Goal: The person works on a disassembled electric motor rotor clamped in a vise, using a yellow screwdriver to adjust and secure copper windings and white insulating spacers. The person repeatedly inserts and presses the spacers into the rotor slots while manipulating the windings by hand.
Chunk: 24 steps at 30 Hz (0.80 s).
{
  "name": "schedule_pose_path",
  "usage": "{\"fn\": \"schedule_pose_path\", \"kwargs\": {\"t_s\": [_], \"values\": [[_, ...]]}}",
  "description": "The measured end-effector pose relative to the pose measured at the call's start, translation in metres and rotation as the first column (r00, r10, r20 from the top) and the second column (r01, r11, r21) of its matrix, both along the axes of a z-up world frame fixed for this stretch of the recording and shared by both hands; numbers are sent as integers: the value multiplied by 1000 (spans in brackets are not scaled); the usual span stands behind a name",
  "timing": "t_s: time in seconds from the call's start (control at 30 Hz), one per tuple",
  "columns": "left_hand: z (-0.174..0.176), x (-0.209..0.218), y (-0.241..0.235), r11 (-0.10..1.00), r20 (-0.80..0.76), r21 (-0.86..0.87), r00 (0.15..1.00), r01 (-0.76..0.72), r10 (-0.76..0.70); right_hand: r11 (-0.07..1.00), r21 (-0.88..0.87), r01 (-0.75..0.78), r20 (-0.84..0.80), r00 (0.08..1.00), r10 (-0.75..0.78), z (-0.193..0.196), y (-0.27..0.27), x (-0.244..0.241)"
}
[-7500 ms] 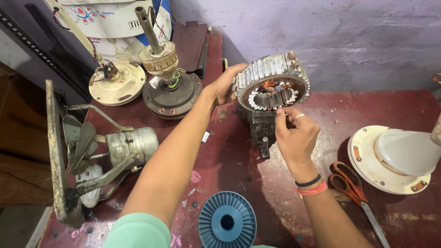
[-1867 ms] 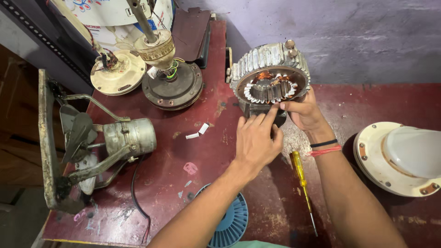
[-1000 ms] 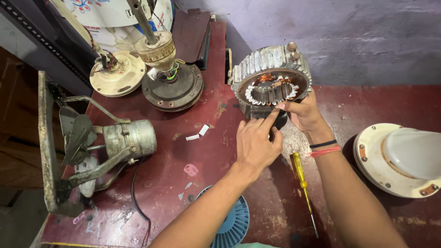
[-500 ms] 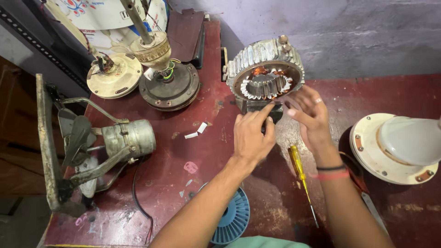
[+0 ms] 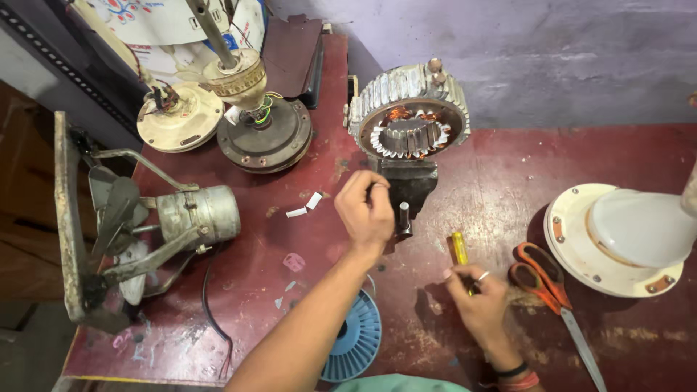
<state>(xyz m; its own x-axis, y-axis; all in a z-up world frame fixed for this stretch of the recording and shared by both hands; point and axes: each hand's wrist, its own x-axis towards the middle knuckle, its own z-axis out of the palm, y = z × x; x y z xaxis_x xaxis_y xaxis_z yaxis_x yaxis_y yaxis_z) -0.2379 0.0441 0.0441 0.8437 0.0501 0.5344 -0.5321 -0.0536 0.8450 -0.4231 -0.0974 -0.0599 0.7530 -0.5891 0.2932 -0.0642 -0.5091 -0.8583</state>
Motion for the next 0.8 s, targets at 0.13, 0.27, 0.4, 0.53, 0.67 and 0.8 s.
{"fn": "schedule_pose_path", "kwargs": {"t_s": [0.13, 0.27, 0.4, 0.53, 0.67, 0.8], "values": [[-11, 10, -1, 998, -24, -63, 1000, -15, 14, 989, 142, -30, -32, 999, 35, -11, 1, 1], [-31, 24, -5, 997, -163, -67, 986, -49, 37, 999, -10, -31, -135, 990, 29, -14, -4, 0], [-52, 43, -5, 976, -352, -216, 935, -30, -50, 983, 142, -115, 5, 993, 115, -21, -12, -2], [-66, 63, -2, 933, -445, -357, 885, -39, -133, 948, 300, -109, 25, 994, 106, -32, -17, -4], [-73, 70, -2, 928, -490, -371, 857, -39, -160, 917, 393, -64, -18, 997, 78, -42, -23, -3], [-69, 64, -8, 943, -443, -331, 887, -25, -132, 937, 330, -116, 62, 993, 101, -41, -25, -3]]}}
